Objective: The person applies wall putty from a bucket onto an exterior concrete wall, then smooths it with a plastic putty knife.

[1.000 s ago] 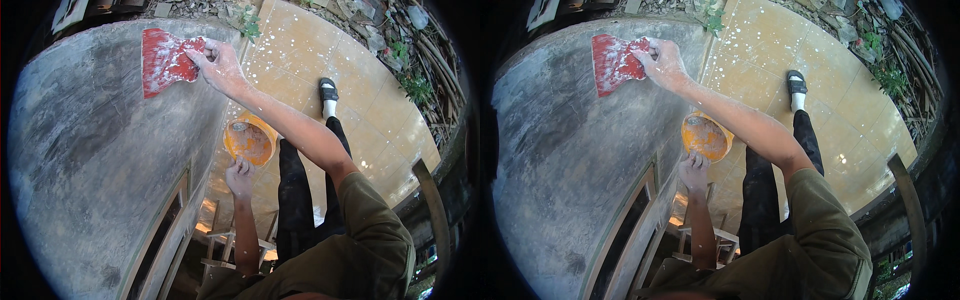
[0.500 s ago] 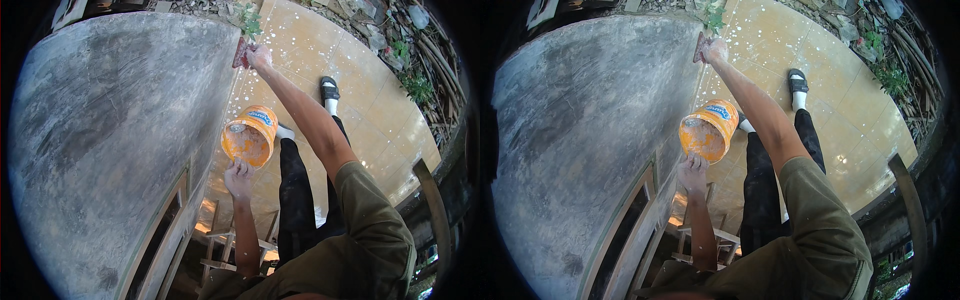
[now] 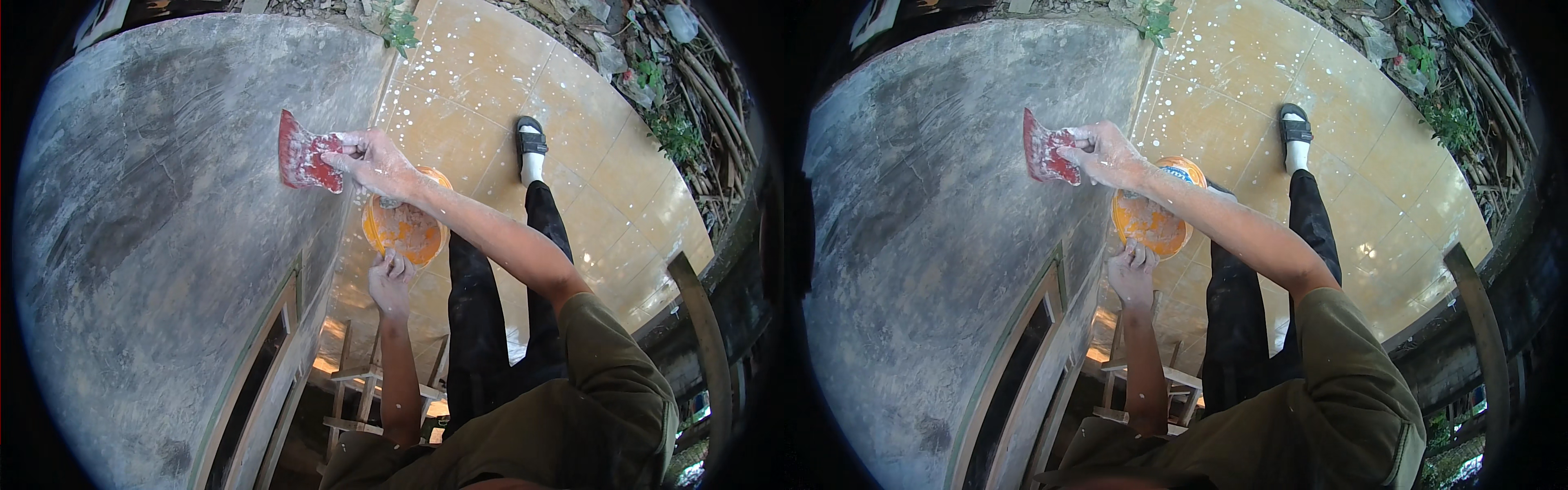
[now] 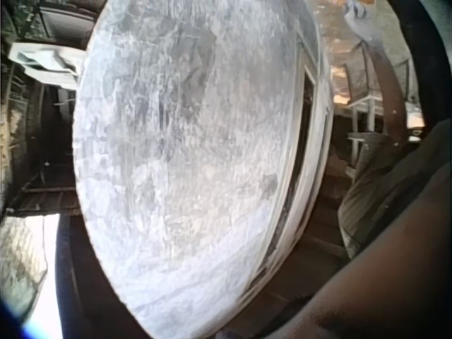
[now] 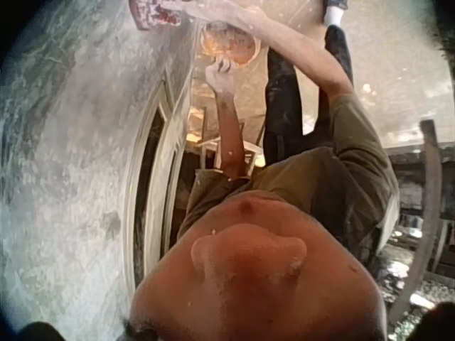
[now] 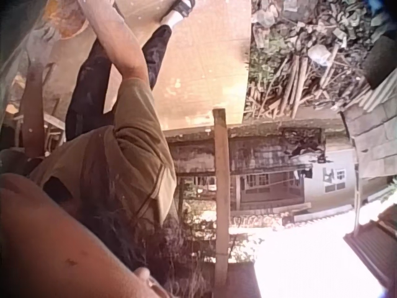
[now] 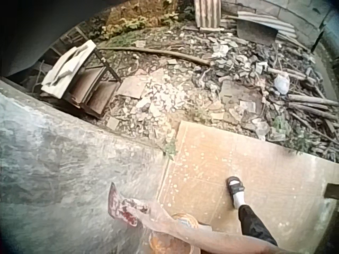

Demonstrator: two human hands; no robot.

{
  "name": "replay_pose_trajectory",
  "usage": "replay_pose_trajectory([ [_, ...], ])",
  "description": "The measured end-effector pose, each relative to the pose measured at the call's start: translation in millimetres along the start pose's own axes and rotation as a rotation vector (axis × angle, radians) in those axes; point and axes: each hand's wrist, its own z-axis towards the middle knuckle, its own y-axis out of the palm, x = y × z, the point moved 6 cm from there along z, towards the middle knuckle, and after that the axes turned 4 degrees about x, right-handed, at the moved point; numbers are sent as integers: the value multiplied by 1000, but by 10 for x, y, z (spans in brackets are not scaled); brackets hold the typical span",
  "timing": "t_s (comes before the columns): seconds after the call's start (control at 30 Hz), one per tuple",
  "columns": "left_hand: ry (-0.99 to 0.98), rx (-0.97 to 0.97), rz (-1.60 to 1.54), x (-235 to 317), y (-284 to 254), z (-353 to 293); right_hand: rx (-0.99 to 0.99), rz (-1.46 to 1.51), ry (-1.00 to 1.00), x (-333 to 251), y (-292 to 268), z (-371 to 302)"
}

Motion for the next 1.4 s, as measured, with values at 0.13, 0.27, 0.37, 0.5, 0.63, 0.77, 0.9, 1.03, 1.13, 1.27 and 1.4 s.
replay_pose_trajectory([
  [0.13, -4, -19, -61, -32, 49, -4, 267, -77, 185, 555, -838, 336],
  [0.27, 8, -14, -81, -45, -29, 11, 470, -605, 230, 819, -1489, 735],
  [0.37, 23, -20, -76, -28, 52, 16, 545, -332, 234, 934, -1553, 1003],
  [0.5, 15, -54, -55, -29, 0, 29, 446, -129, 165, 903, -974, 1201],
  [0.63, 39, -48, -66, 16, -92, -3, 389, 37, 222, 712, -534, 1002],
  [0.77, 43, -33, -71, 130, -247, -116, 207, 258, 82, -117, -270, 579],
  [0.9, 17, -36, -72, 123, -349, -147, 296, 176, -70, -399, -671, 450],
  [1.03, 9, -60, -75, 76, -265, -111, 349, 250, -206, -295, -1048, 766],
  [1.13, 7, -14, -75, 39, -367, -115, 227, 398, 88, 366, -951, 992],
  [1.27, 29, 42, -93, 64, -490, -114, 296, 212, 274, 1047, -791, 962],
  [1.4, 19, 33, -114, 71, -450, -101, 523, -761, 523, 1574, -1505, 776],
])
